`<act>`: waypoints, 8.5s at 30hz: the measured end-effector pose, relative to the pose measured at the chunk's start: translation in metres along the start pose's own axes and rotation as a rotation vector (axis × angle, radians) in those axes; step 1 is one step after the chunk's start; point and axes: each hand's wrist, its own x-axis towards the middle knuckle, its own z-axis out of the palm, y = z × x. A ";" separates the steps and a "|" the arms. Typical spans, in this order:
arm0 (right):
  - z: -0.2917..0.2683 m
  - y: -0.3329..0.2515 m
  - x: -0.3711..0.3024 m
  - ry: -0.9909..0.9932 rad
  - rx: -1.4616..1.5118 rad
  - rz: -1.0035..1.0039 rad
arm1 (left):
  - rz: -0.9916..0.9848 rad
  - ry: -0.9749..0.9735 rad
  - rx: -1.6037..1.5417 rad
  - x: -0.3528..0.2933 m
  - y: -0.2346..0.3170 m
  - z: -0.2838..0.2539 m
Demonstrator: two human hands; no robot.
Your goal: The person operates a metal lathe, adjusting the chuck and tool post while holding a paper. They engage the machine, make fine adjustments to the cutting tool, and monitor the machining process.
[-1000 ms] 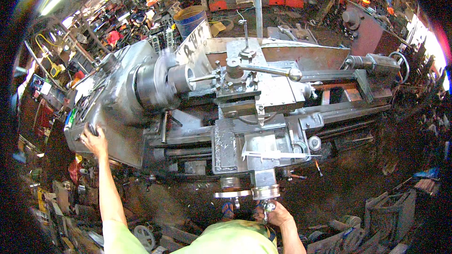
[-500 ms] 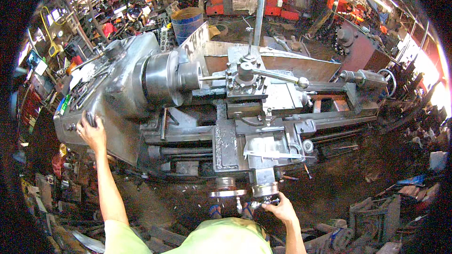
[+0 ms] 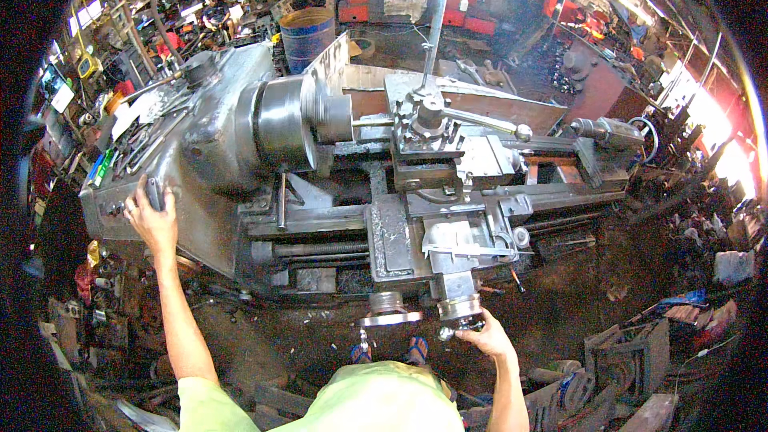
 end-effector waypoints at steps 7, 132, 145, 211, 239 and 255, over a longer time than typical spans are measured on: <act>-0.001 0.008 0.001 -0.032 0.053 0.057 | -0.039 0.045 -0.047 -0.006 0.007 0.002; -0.006 0.091 0.049 -0.754 1.007 -0.043 | -1.033 -1.771 -1.069 -0.321 0.385 -0.120; 0.000 0.097 0.060 -0.762 1.060 -0.027 | -1.057 -1.696 -1.301 -0.323 0.392 -0.123; -0.018 0.005 0.006 0.070 -0.432 -0.290 | -1.346 -1.880 -1.780 -0.357 0.356 -0.091; -0.189 0.247 0.305 0.253 0.018 0.390 | -1.139 -1.770 0.082 -0.527 0.057 -0.256; -0.200 0.120 0.273 0.412 -0.128 0.107 | -0.993 -1.601 -0.238 -0.468 0.150 -0.180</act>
